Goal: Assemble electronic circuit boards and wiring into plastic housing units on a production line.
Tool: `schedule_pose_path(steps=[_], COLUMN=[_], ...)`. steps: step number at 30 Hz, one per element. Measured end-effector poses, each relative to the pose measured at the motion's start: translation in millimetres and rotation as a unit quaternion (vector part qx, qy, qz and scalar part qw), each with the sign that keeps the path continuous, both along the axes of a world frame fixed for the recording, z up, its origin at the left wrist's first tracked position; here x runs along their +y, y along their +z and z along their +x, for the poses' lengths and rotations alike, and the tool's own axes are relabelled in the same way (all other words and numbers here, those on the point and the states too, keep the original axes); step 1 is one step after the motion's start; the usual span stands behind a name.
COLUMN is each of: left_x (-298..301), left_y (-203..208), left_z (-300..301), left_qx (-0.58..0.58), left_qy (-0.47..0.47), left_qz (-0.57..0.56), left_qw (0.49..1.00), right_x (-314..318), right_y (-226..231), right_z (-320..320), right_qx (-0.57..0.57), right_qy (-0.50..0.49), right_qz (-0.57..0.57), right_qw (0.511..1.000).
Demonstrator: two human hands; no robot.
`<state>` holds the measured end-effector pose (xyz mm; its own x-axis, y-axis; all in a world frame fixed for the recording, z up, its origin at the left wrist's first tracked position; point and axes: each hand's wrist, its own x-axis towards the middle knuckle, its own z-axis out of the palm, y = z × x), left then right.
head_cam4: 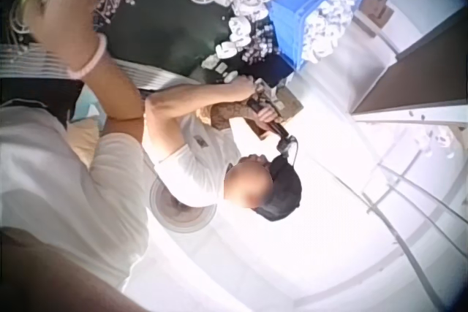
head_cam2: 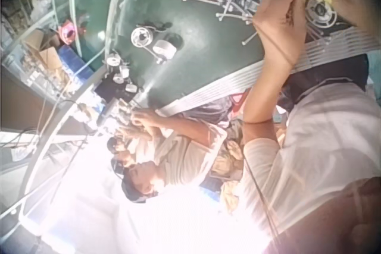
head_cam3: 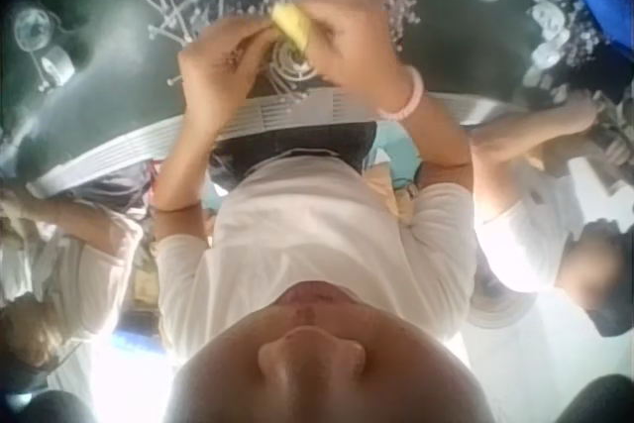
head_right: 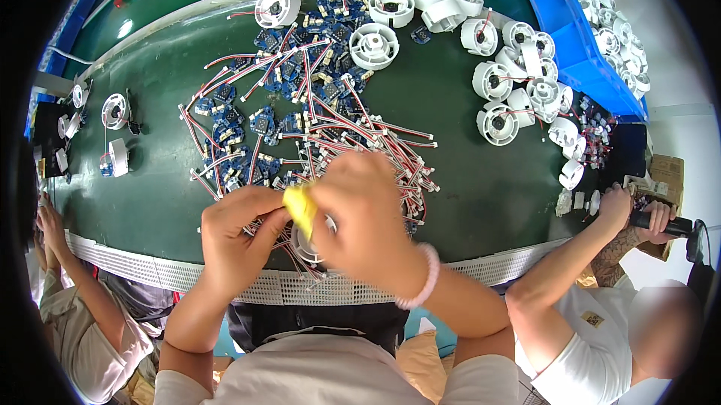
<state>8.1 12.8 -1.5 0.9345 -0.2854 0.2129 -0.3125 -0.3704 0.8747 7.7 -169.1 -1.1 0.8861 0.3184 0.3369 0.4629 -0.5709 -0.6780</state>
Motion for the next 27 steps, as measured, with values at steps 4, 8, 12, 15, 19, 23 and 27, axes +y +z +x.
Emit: schedule_pose_path(steps=[4, 8, 12, 15, 19, 23, 27], left_x=[4, 7, 10, 13, 11, 5, 8], left_y=[6, 4, 3, 1, 1, 0, -1], left_z=[-1, 2, 2, 1, -4, -4, -3], left_qx=[0.076, 0.168, 0.177, 0.206, 0.231, 0.228, 0.220], left_qy=[0.037, 0.048, 0.020, 0.032, 0.037, 0.035, -0.001], left_qz=[-0.052, -0.115, -0.116, -0.149, -0.251, -0.303, -0.281], left_qw=[0.995, 0.978, 0.977, 0.967, 0.939, 0.925, 0.934], right_x=[-28, -35, -38, -32, -18, 0, 10], right_y=[-12, -17, -18, -11, 9, 11, -3], right_z=[66, 83, 81, 70, 19, -13, -17], right_qx=[-0.051, -0.044, -0.074, -0.077, 0.038, 0.177, 0.186], right_qy=[-0.206, -0.172, -0.139, -0.153, -0.102, -0.013, 0.002], right_qz=[-0.031, -0.111, -0.153, -0.127, 0.129, 0.144, 0.175], right_qw=[0.977, 0.978, 0.976, 0.977, 0.986, 0.974, 0.967])
